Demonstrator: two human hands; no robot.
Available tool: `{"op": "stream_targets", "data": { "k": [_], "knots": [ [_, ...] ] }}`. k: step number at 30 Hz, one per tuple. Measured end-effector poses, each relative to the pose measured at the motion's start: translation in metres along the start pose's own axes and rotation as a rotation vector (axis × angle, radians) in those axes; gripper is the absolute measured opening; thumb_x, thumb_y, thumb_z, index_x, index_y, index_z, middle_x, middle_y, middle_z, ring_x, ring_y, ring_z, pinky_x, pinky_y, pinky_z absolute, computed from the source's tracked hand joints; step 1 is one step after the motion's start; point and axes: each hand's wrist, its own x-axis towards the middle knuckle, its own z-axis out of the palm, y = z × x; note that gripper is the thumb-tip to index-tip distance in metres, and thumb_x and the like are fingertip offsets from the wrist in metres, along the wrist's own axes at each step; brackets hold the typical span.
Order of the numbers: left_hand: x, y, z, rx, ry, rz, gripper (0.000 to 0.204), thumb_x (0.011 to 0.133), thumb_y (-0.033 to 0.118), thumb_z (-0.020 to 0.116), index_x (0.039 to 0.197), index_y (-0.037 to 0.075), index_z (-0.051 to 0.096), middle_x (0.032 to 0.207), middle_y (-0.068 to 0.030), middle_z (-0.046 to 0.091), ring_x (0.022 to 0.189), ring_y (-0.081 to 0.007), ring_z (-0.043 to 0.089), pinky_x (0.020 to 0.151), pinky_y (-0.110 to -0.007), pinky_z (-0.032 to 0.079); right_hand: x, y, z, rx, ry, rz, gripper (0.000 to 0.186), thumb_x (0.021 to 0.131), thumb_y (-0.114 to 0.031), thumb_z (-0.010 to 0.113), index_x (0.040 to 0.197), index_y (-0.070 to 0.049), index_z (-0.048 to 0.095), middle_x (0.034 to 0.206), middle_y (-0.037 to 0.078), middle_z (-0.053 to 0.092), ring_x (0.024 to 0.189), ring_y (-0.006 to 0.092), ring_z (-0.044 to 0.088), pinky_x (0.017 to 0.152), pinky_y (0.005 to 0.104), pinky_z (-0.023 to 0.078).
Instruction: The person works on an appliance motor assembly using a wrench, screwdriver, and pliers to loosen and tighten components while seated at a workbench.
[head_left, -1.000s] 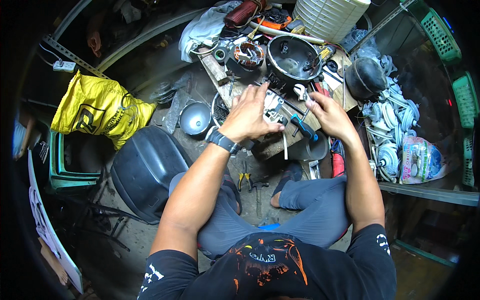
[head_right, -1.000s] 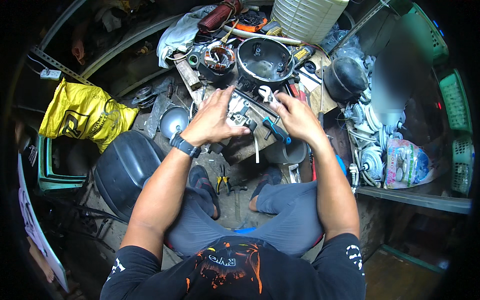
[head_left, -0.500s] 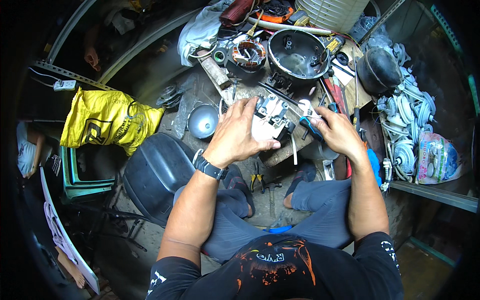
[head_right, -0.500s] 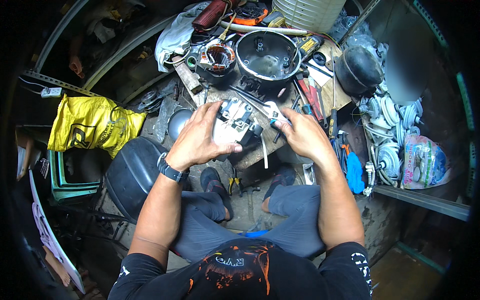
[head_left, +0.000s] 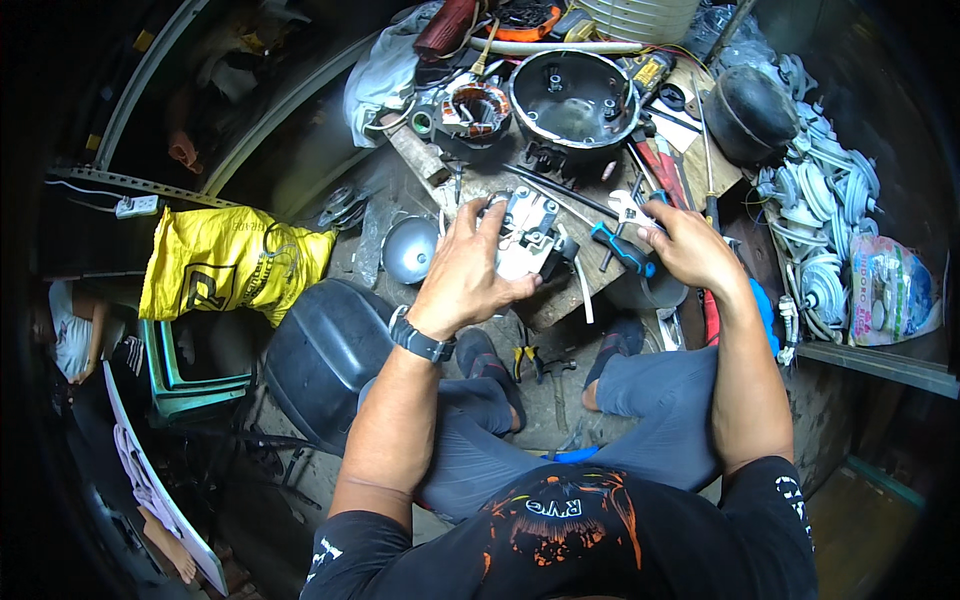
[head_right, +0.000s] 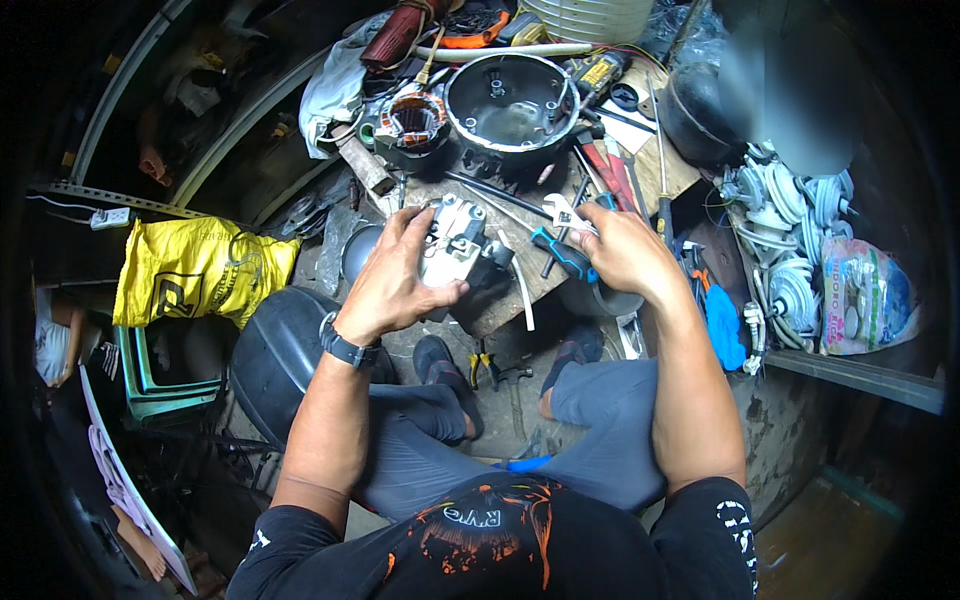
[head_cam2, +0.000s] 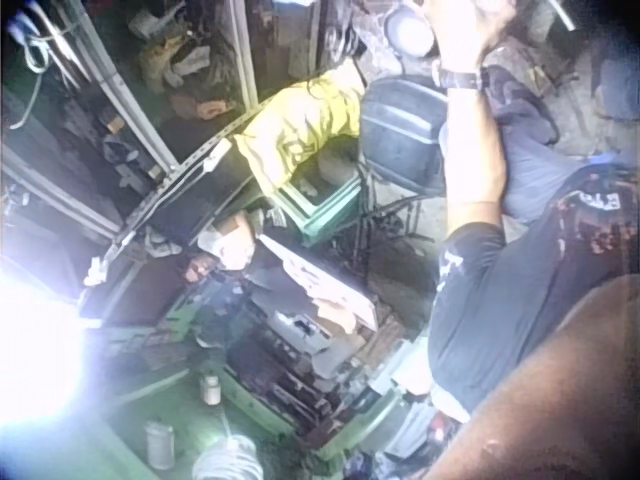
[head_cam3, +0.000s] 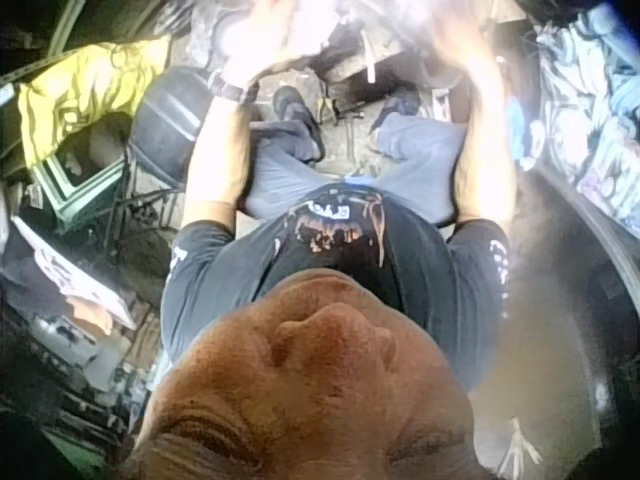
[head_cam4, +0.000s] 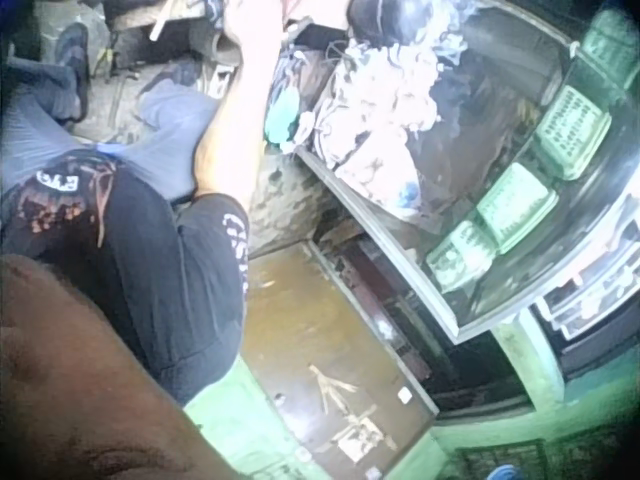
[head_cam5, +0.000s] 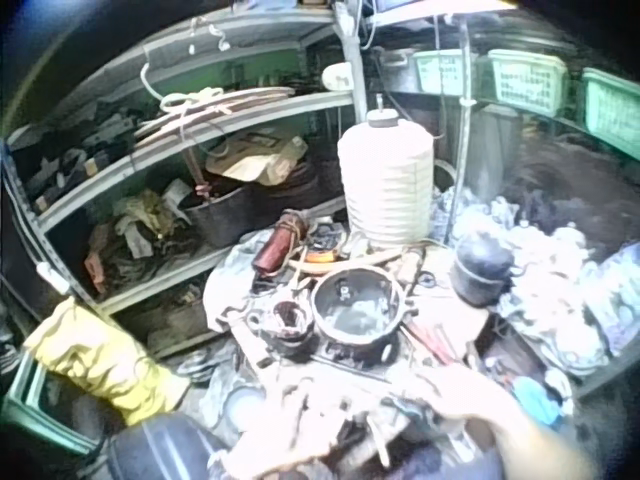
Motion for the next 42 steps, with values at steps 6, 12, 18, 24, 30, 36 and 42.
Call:
{"op": "stream_targets", "data": {
  "k": [6,12,18,24,30,36,42],
  "knots": [
    [0.016,-0.016,-0.009,-0.078,-0.072,0.139,0.101,0.065,0.039,0.091,0.149,-0.003,0.052,0.154,-0.0262,0.048,0.140,-0.0441,0.052,0.118,-0.047,0.043,0.022,0.038,0.021,-0.140,-0.016,0.023,0.038,0.098,-0.011,0.057,0.134,0.000,0.060,0.124,0.030,0.068,0.121,0.0460,0.064,0.104,0.0537,0.050],
    [0.023,-0.026,-0.016,-0.042,-0.172,0.206,0.107,0.064,0.037,0.090,0.156,0.004,0.047,0.160,-0.0227,0.044,0.149,-0.0419,0.041,0.123,-0.053,0.033,0.044,0.046,0.076,-0.063,0.337,-0.150,0.044,0.090,0.001,0.056,0.133,-0.002,0.062,0.115,0.026,0.069,0.111,0.0456,0.067,0.095,0.0533,0.054],
    [0.008,-0.007,-0.005,0.074,-0.050,0.071,0.116,0.066,0.052,0.092,0.159,0.005,0.040,0.161,-0.0212,0.042,0.151,-0.0403,0.039,0.122,-0.057,0.031,0.067,0.072,0.061,-0.327,0.597,-0.005,0.036,0.093,-0.017,0.070,0.127,-0.006,0.068,0.123,0.019,0.066,0.116,0.0390,0.063,0.098,0.0499,0.052],
    [0.005,-0.010,0.016,0.046,0.201,0.140,0.094,0.073,0.054,0.089,0.144,0.001,0.056,0.147,-0.0212,0.054,0.137,-0.0410,0.051,0.116,-0.049,0.042,0.101,0.087,0.042,-0.285,0.363,0.101,0.042,0.093,-0.016,0.073,0.130,-0.001,0.062,0.122,0.031,0.065,0.116,0.0486,0.065,0.099,0.0541,0.053],
    [0.005,-0.004,0.016,0.005,0.160,0.083,0.092,0.073,0.054,0.088,0.144,0.004,0.057,0.149,-0.0204,0.053,0.140,-0.0403,0.049,0.115,-0.050,0.041,0.104,0.102,0.041,-0.339,0.412,0.147,0.034,0.099,-0.021,0.059,0.118,0.008,0.061,0.103,0.035,0.070,0.098,0.0545,0.068,0.091,0.0593,0.052],
    [0.004,-0.009,0.022,0.012,0.173,0.061,0.092,0.073,0.053,0.089,0.145,0.005,0.058,0.150,-0.0193,0.053,0.141,-0.0395,0.047,0.116,-0.051,0.040,0.042,0.052,-0.009,-0.181,0.523,0.227,0.042,0.110,-0.034,0.047,0.117,0.005,0.059,0.101,0.036,0.071,0.099,0.0525,0.070,0.087,0.0584,0.052],
    [0.005,-0.012,0.025,-0.003,0.203,0.080,0.092,0.073,0.053,0.089,0.144,0.002,0.059,0.148,-0.0225,0.053,0.139,-0.0419,0.048,0.117,-0.049,0.040,-0.033,-0.059,0.017,0.129,0.543,-0.196,0.028,0.111,-0.024,0.052,0.126,-0.002,0.061,0.092,0.024,0.071,0.080,0.0422,0.073,0.072,0.0509,0.053]
  ]
}}
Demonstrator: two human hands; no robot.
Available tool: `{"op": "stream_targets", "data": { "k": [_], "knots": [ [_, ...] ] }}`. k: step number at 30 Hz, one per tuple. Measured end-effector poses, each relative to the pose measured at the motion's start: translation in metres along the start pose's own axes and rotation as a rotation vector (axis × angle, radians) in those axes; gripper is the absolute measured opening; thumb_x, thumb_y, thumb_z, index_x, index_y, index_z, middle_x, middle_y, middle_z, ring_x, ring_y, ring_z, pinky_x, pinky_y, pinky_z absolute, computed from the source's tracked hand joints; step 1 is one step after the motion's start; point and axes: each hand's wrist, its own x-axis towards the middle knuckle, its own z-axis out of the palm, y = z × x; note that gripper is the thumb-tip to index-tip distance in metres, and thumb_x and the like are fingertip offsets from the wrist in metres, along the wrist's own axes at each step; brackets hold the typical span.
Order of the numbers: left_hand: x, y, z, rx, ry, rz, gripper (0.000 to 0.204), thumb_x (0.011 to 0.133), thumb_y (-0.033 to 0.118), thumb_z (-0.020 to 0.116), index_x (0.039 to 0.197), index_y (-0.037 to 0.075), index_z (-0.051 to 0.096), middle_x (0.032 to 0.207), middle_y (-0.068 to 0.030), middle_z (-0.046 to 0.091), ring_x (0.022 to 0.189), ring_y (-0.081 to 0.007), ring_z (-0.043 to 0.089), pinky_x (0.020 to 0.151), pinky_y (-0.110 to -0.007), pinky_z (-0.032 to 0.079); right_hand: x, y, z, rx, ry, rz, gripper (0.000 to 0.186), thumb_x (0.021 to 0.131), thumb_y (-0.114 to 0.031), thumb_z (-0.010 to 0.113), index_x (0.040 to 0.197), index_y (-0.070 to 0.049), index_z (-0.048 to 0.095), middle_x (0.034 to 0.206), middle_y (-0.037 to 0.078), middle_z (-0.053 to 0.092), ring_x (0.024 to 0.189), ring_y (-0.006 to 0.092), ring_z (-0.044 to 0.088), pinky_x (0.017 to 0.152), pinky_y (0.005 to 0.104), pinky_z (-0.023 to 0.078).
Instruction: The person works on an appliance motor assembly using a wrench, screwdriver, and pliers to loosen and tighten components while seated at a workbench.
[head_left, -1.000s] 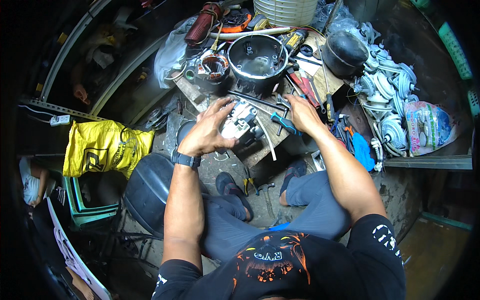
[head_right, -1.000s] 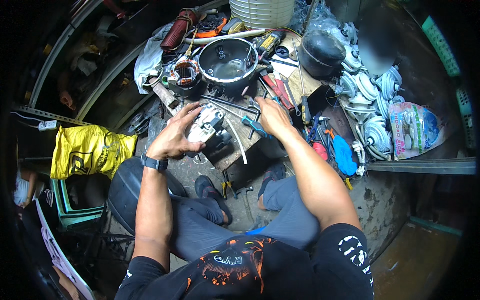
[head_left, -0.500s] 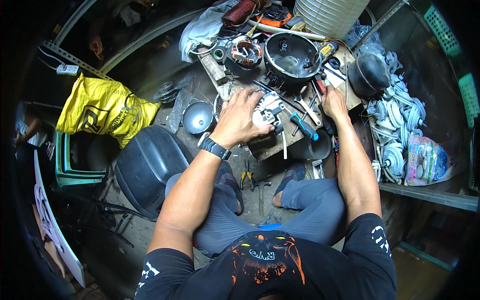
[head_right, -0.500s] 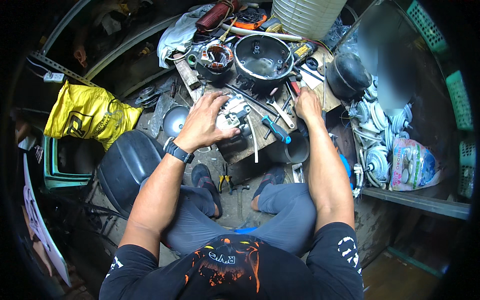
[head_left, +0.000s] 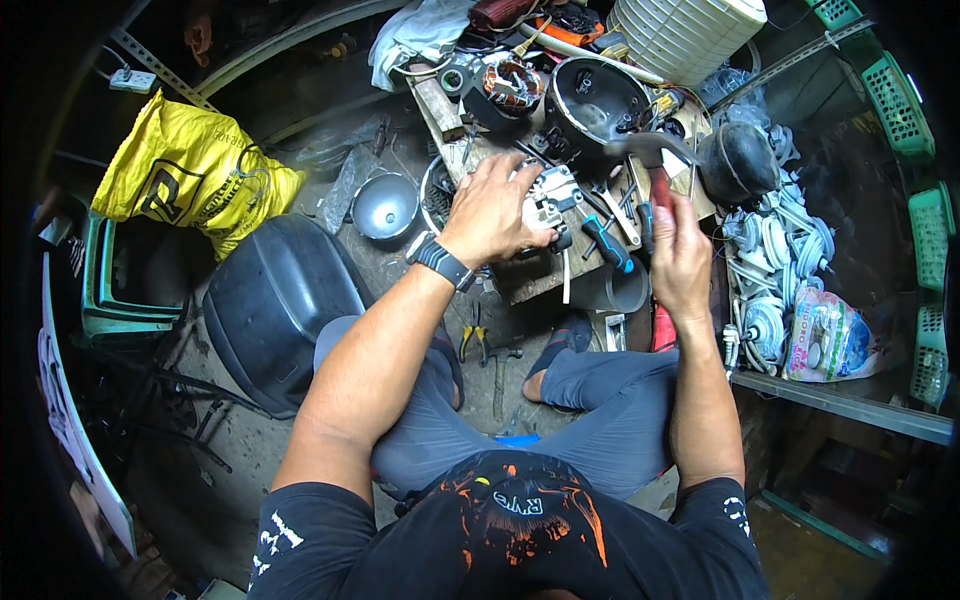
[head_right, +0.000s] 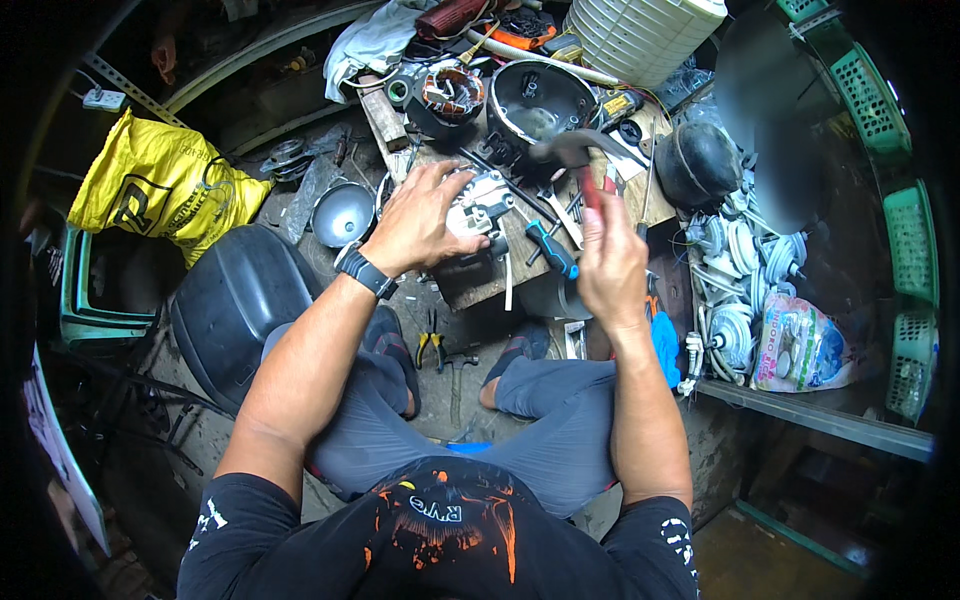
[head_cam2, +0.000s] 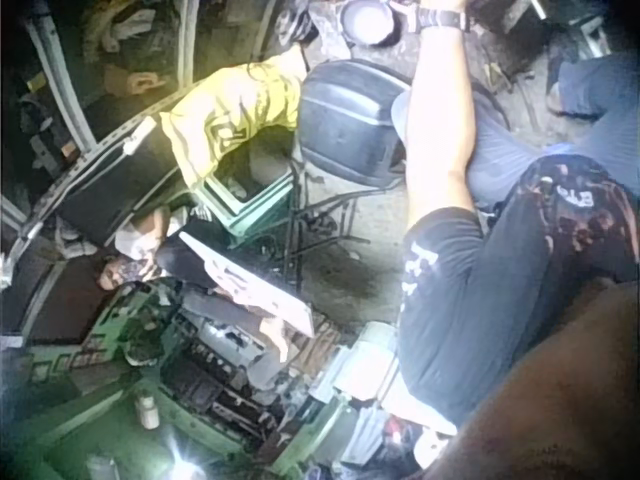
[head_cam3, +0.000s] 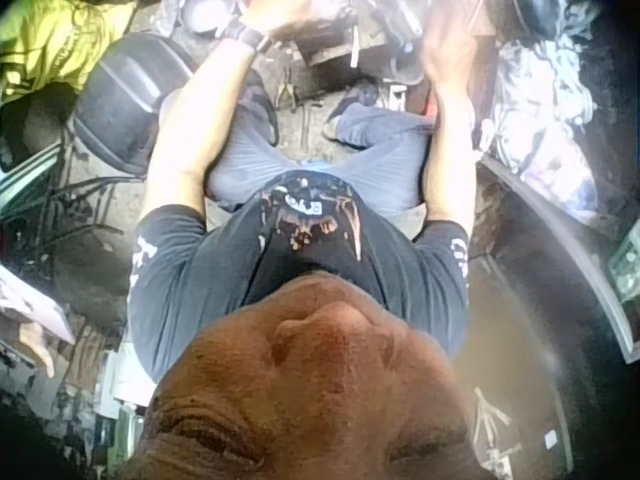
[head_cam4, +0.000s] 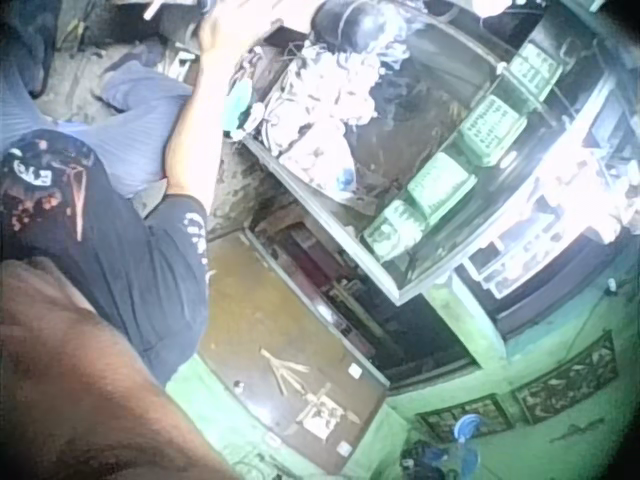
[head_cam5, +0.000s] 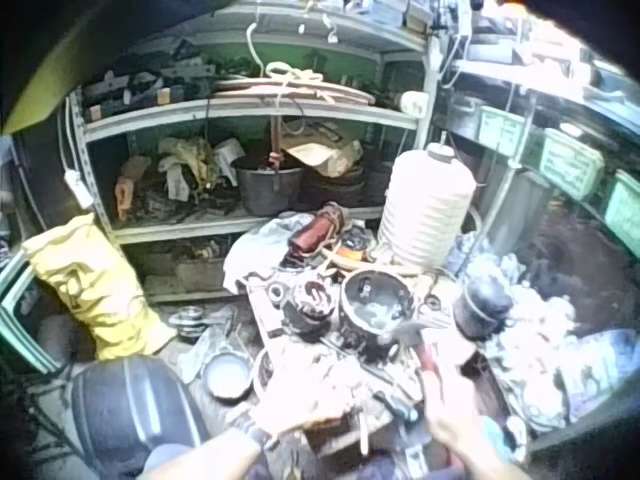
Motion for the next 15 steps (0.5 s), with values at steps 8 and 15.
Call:
{"op": "stream_targets", "data": {
  "k": [8,15],
  "knots": [
    [0.002,0.002,0.003,0.002,-0.018,-0.012,0.092,0.073,0.052,0.089,0.146,0.006,0.059,0.149,-0.0217,0.053,0.139,-0.0416,0.048,0.116,-0.051,0.041,0.015,-0.017,0.017,-0.155,-0.072,-0.182,0.023,0.106,-0.012,0.058,0.124,0.001,0.061,0.097,0.029,0.071,0.090,0.0492,0.069,0.077,0.0537,0.053],
    [-0.002,0.000,0.000,-0.002,-0.003,-0.015,0.091,0.072,0.051,0.089,0.145,0.005,0.059,0.149,-0.0198,0.053,0.139,-0.0406,0.048,0.115,-0.052,0.042,0.011,-0.050,0.012,-0.044,0.188,-0.257,0.032,0.107,-0.010,0.058,0.137,-0.002,0.058,0.110,0.028,0.072,0.101,0.0463,0.071,0.082,0.0519,0.056]
  ]
}}
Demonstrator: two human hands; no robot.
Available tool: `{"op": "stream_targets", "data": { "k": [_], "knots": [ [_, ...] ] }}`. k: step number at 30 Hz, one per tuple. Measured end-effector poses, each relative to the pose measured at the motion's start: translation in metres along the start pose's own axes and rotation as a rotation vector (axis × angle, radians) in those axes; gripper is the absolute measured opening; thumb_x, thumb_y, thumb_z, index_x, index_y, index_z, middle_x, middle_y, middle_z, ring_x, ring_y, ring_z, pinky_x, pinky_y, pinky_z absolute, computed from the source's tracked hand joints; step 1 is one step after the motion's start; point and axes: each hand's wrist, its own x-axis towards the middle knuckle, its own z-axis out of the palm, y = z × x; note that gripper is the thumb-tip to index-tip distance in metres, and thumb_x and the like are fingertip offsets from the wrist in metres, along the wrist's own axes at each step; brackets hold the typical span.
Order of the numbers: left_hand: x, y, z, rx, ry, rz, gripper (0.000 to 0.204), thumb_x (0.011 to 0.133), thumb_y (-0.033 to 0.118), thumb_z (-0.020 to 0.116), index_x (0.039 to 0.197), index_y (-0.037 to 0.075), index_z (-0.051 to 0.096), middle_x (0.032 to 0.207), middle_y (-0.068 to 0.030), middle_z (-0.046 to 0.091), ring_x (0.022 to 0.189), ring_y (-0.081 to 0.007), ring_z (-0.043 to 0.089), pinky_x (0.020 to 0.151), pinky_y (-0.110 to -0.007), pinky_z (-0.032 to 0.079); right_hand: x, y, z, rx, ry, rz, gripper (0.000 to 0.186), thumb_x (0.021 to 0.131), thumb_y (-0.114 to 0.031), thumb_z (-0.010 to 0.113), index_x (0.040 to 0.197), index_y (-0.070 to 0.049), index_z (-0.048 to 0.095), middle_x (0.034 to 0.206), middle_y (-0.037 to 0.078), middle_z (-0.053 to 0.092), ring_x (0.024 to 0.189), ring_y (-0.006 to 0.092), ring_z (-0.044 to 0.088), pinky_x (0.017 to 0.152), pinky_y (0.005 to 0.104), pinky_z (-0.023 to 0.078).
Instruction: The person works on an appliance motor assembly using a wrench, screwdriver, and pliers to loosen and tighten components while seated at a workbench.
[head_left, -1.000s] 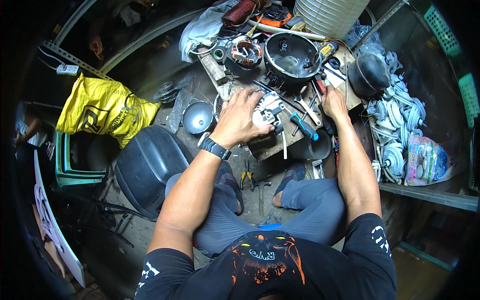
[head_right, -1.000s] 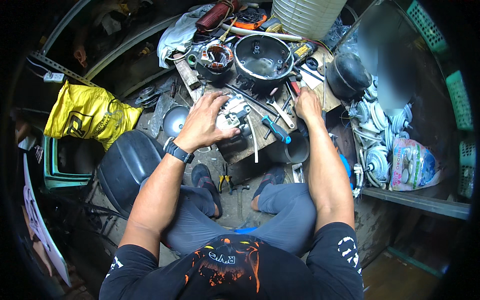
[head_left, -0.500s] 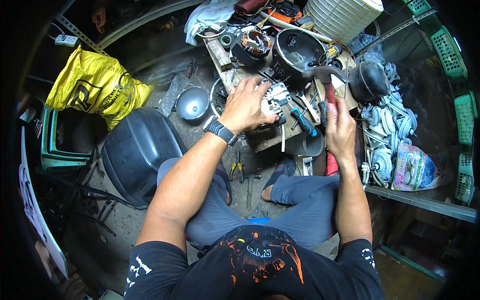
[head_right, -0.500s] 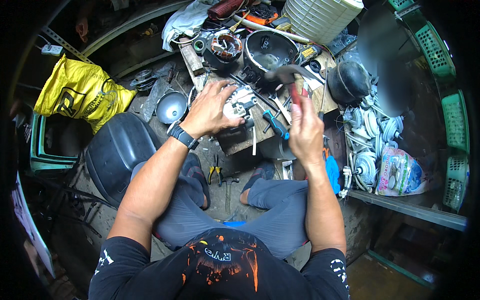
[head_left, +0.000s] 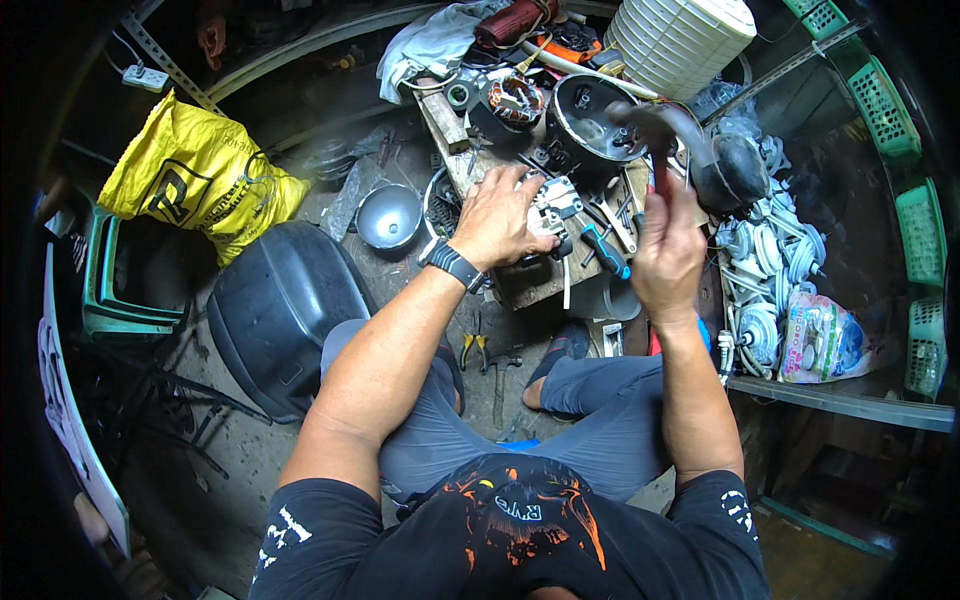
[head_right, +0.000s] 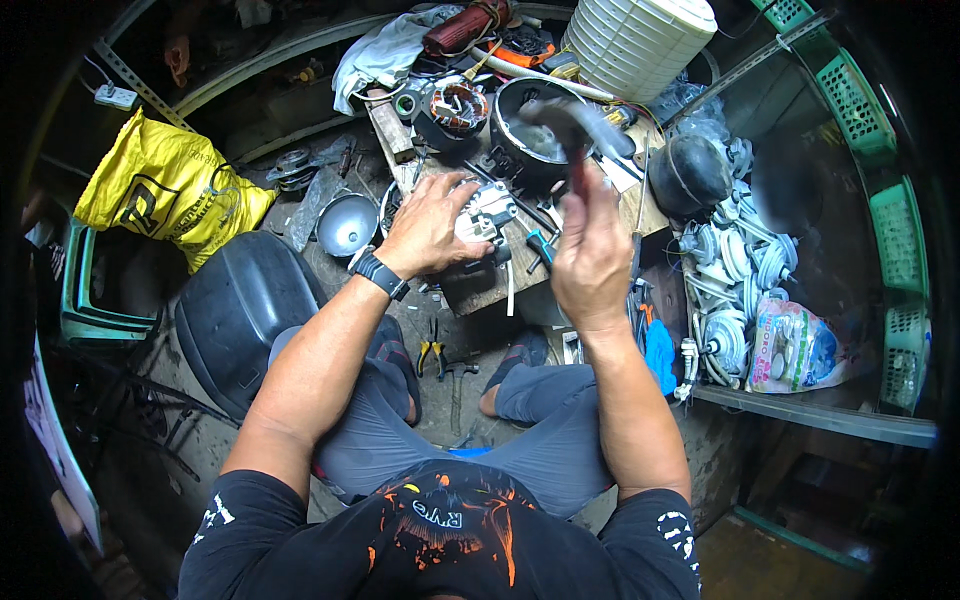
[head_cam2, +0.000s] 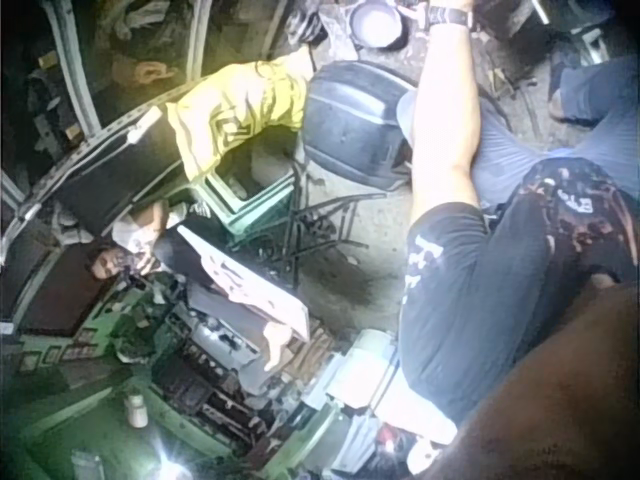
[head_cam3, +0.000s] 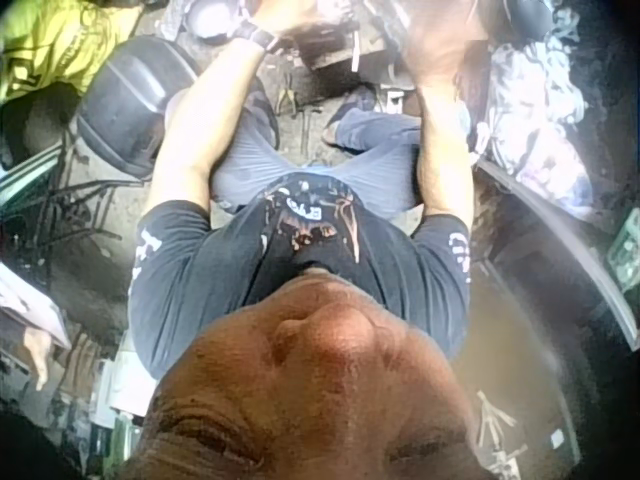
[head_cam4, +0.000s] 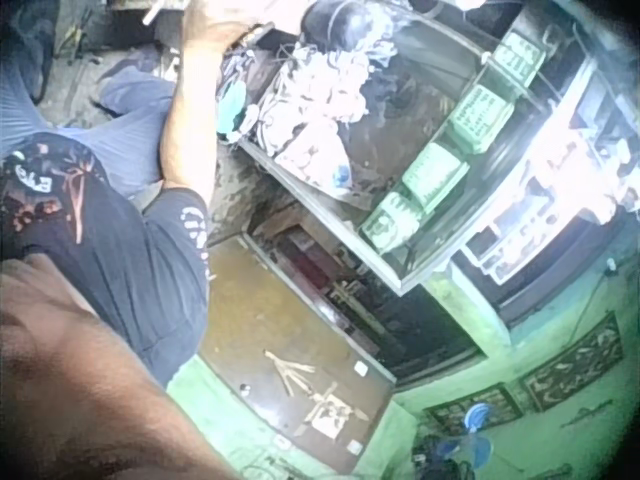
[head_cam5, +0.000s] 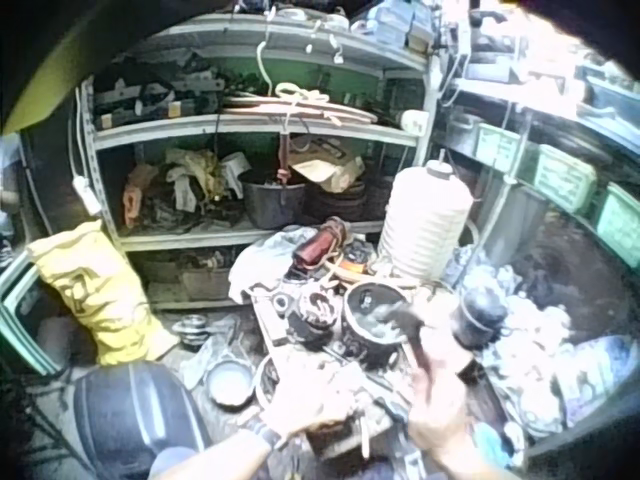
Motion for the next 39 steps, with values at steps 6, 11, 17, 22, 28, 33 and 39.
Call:
{"op": "stream_targets", "data": {
  "k": [6,11,17,22,28,33,39],
  "knots": [
    [0.004,0.002,0.001,0.002,-0.002,0.001,0.091,0.072,0.050,0.089,0.144,0.004,0.059,0.147,-0.0193,0.054,0.138,-0.0405,0.048,0.116,-0.051,0.042,-0.008,0.021,0.008,-0.048,-0.266,0.053,0.028,0.104,-0.010,0.060,0.130,0.002,0.061,0.109,0.029,0.072,0.099,0.0469,0.070,0.085,0.0502,0.056],
    [-0.003,-0.001,0.000,0.009,0.007,-0.015,0.090,0.072,0.049,0.089,0.144,0.004,0.059,0.147,-0.0192,0.054,0.138,-0.0403,0.049,0.116,-0.051,0.041,0.013,-0.017,-0.012,0.009,-0.020,0.107,0.032,0.108,-0.014,0.057,0.135,0.004,0.060,0.111,0.028,0.072,0.098,0.0467,0.072,0.083,0.0480,0.057],
    [0.000,0.000,0.007,-0.009,0.033,0.024,0.089,0.072,0.048,0.089,0.144,0.004,0.059,0.147,-0.0184,0.054,0.138,-0.0400,0.049,0.116,-0.050,0.041,-0.006,0.031,0.005,-0.050,-0.303,0.054,0.031,0.104,-0.010,0.060,0.134,-0.001,0.062,0.106,0.029,0.072,0.098,0.0477,0.071,0.083,0.0509,0.056],
    [-0.004,-0.005,0.005,0.010,0.029,-0.007,0.088,0.072,0.047,0.089,0.143,0.005,0.060,0.147,-0.0174,0.055,0.138,-0.0397,0.049,0.116,-0.050,0.042,0.026,-0.019,-0.025,0.001,0.037,0.079,0.030,0.109,-0.014,0.056,0.134,0.002,0.061,0.110,0.026,0.073,0.098,0.0428,0.074,0.082,0.0457,0.058],
    [0.004,0.002,0.006,-0.024,0.030,0.039,0.087,0.072,0.045,0.090,0.142,0.003,0.060,0.146,-0.0179,0.056,0.138,-0.0393,0.049,0.117,-0.049,0.041,-0.023,0.034,0.015,-0.031,-0.295,0.029,0.032,0.103,-0.007,0.061,0.134,0.000,0.062,0.116,0.028,0.072,0.103,0.0467,0.071,0.086,0.0483,0.057],
    [-0.001,-0.006,0.002,-0.014,0.061,0.034,0.087,0.072,0.045,0.090,0.140,0.001,0.060,0.145,-0.0181,0.056,0.137,-0.0395,0.049,0.117,-0.049,0.041,0.022,-0.027,-0.020,0.069,-0.010,0.090,0.031,0.106,-0.012,0.060,0.134,0.002,0.062,0.111,0.027,0.073,0.094,0.0419,0.074,0.081,0.0451,0.057],
    [0.010,0.001,0.005,-0.035,0.071,0.064,0.087,0.070,0.045,0.091,0.140,0.003,0.061,0.144,-0.0180,0.057,0.137,-0.0392,0.050,0.116,-0.049,0.041,-0.023,0.028,0.015,-0.019,-0.272,0.168,0.034,0.105,-0.013,0.060,0.137,-0.003,0.061,0.106,0.028,0.073,0.096,0.0462,0.073,0.081,0.0501,0.057]
  ]
}}
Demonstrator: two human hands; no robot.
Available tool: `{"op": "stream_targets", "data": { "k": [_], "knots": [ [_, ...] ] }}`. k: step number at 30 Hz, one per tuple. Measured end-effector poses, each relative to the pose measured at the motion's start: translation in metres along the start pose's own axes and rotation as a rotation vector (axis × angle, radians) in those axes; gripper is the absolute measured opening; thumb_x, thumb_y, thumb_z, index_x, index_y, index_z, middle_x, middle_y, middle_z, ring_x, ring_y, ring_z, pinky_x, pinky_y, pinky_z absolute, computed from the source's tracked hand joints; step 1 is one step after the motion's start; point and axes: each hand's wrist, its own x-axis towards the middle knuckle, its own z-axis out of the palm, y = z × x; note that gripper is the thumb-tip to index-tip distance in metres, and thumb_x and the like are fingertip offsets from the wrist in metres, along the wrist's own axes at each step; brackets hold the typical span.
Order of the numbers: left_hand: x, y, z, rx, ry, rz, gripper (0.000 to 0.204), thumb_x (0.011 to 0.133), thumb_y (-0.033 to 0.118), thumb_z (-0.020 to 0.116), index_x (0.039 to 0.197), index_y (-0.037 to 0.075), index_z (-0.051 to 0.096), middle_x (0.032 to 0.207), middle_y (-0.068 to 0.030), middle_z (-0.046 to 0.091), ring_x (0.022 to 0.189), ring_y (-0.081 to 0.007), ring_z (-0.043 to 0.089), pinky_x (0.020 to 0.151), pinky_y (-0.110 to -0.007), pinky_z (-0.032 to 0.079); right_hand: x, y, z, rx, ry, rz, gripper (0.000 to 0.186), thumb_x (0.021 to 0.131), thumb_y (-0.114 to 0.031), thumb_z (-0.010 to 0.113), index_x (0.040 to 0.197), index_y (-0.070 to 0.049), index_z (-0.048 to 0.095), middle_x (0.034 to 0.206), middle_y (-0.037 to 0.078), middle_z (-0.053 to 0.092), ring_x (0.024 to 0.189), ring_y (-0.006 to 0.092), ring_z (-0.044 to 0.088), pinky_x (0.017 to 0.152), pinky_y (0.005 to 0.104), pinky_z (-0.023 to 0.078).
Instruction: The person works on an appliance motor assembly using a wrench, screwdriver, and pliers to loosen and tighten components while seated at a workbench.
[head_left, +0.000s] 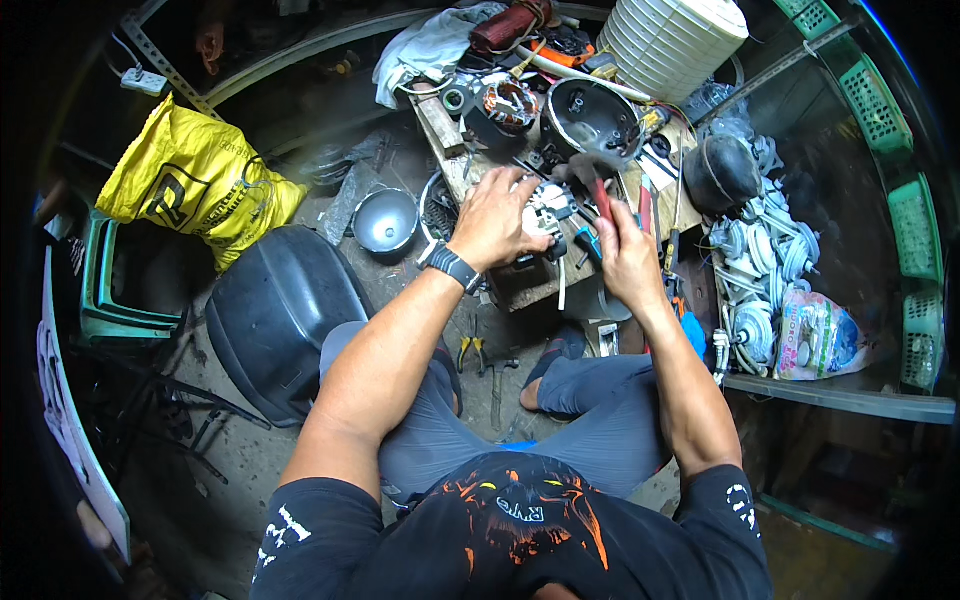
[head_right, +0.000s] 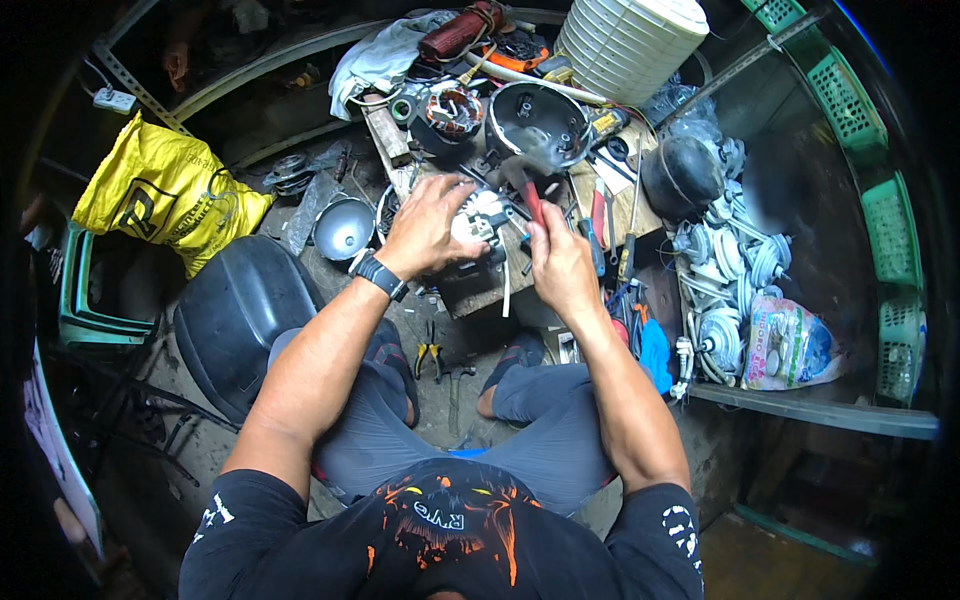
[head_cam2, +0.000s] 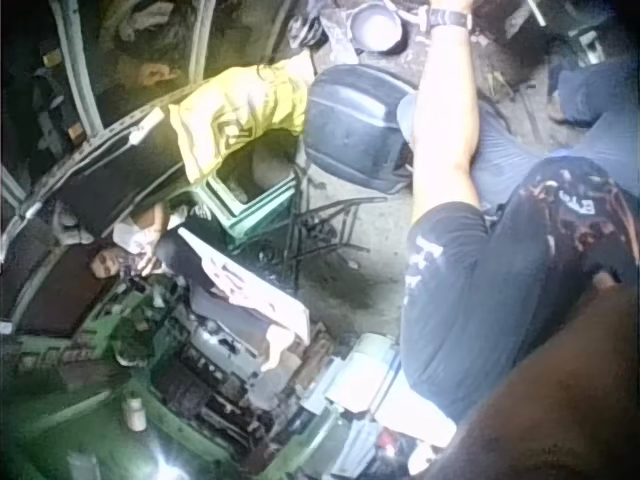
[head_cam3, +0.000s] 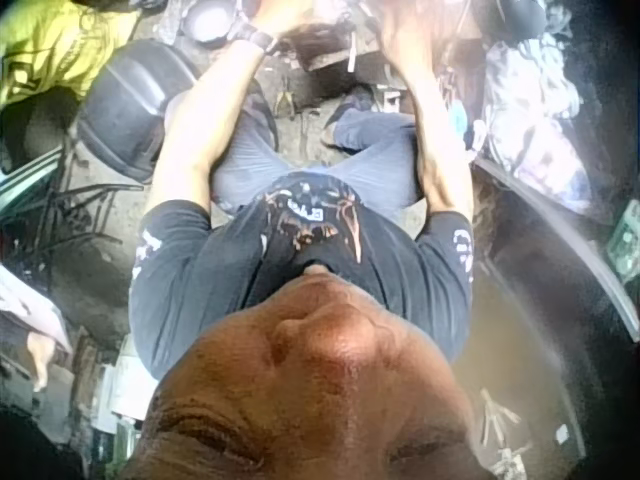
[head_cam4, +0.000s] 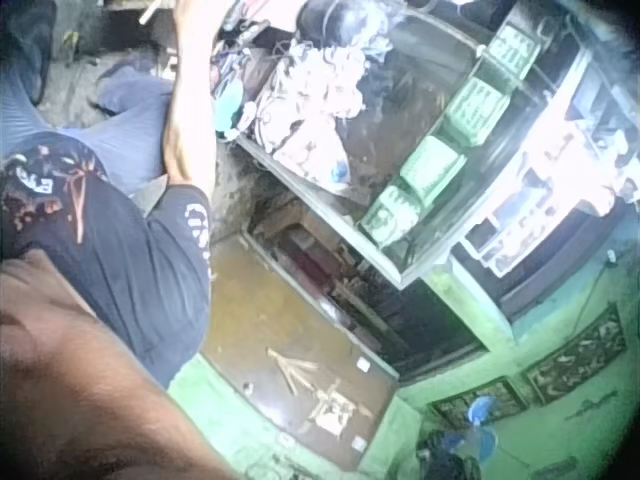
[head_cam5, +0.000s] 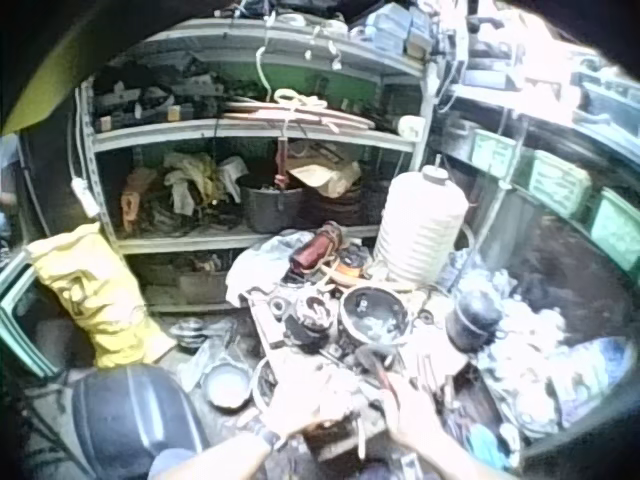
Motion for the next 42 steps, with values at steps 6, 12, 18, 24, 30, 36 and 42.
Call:
{"op": "stream_targets", "data": {
  "k": [6,12,18,24,30,36,42],
  "knots": [
    [-0.012,-0.005,0.003,0.007,-0.018,-0.024,0.088,0.070,0.045,0.091,0.141,0.003,0.061,0.143,-0.0222,0.057,0.137,-0.0403,0.050,0.117,-0.048,0.041,0.009,-0.056,-0.056,0.090,0.082,0.064,0.035,0.107,-0.013,0.056,0.140,-0.002,0.058,0.110,0.029,0.072,0.101,0.0458,0.072,0.087,0.0482,0.056],
    [-0.007,-0.005,-0.002,0.001,-0.007,-0.028,0.086,0.070,0.042,0.091,0.140,0.002,0.062,0.143,-0.0191,0.058,0.136,-0.0381,0.051,0.116,-0.047,0.043,-0.022,-0.048,-0.063,0.055,0.193,-0.029,0.042,0.107,-0.008,0.054,0.148,-0.001,0.053,0.124,0.028,0.070,0.108,0.0431,0.073,0.089,0.0455,0.056],
    [-0.005,-0.004,0.003,-0.029,-0.007,-0.009,0.086,0.070,0.042,0.092,0.139,0.001,0.062,0.143,-0.0196,0.057,0.136,-0.0384,0.051,0.116,-0.047,0.043,-0.048,-0.008,-0.014,-0.068,0.076,-0.162,0.046,0.104,-0.004,0.058,0.150,-0.001,0.054,0.117,0.030,0.071,0.104,0.0430,0.073,0.089,0.0459,0.056],
    [-0.010,-0.008,0.001,-0.008,-0.002,-0.021,0.088,0.069,0.045,0.092,0.140,0.001,0.062,0.144,-0.0207,0.057,0.136,-0.0390,0.050,0.116,-0.047,0.042,-0.035,-0.044,-0.071,0.072,0.273,-0.022,0.045,0.111,-0.010,0.051,0.155,-0.002,0.049,0.098,0.010,0.069,0.076,0.0161,0.059,0.067,0.0299,0.048],
    [-0.004,-0.005,0.003,-0.027,-0.014,0.000,0.088,0.070,0.045,0.092,0.141,0.002,0.062,0.144,-0.0210,0.057,0.135,-0.0402,0.052,0.116,-0.047,0.043,-0.042,-0.001,-0.019,0.023,0.014,-0.129,0.047,0.103,-0.003,0.058,0.150,0.003,0.053,0.133,0.031,0.067,0.116,0.0430,0.071,0.101,0.0460,0.055],
    [-0.009,-0.011,-0.002,-0.020,-0.030,-0.010,0.088,0.070,0.044,0.092,0.140,0.002,0.061,0.144,-0.0195,0.057,0.135,-0.0382,0.052,0.116,-0.047,0.042,-0.026,-0.043,-0.079,0.137,0.263,-0.028,0.048,0.108,-0.008,0.055,0.154,0.000,0.048,0.112,0.019,0.072,0.091,0.0232,0.067,0.080,0.0353,0.053],
    [0.000,-0.003,0.001,-0.025,-0.027,0.015,0.087,0.070,0.043,0.092,0.140,0.001,0.062,0.144,-0.0191,0.058,0.137,-0.0379,0.051,0.117,-0.046,0.042,-0.047,0.012,-0.019,-0.058,-0.012,-0.154,0.050,0.107,-0.008,0.057,0.156,-0.003,0.048,0.126,0.019,0.073,0.103,0.0307,0.076,0.089,0.0378,0.057]
  ]
}}
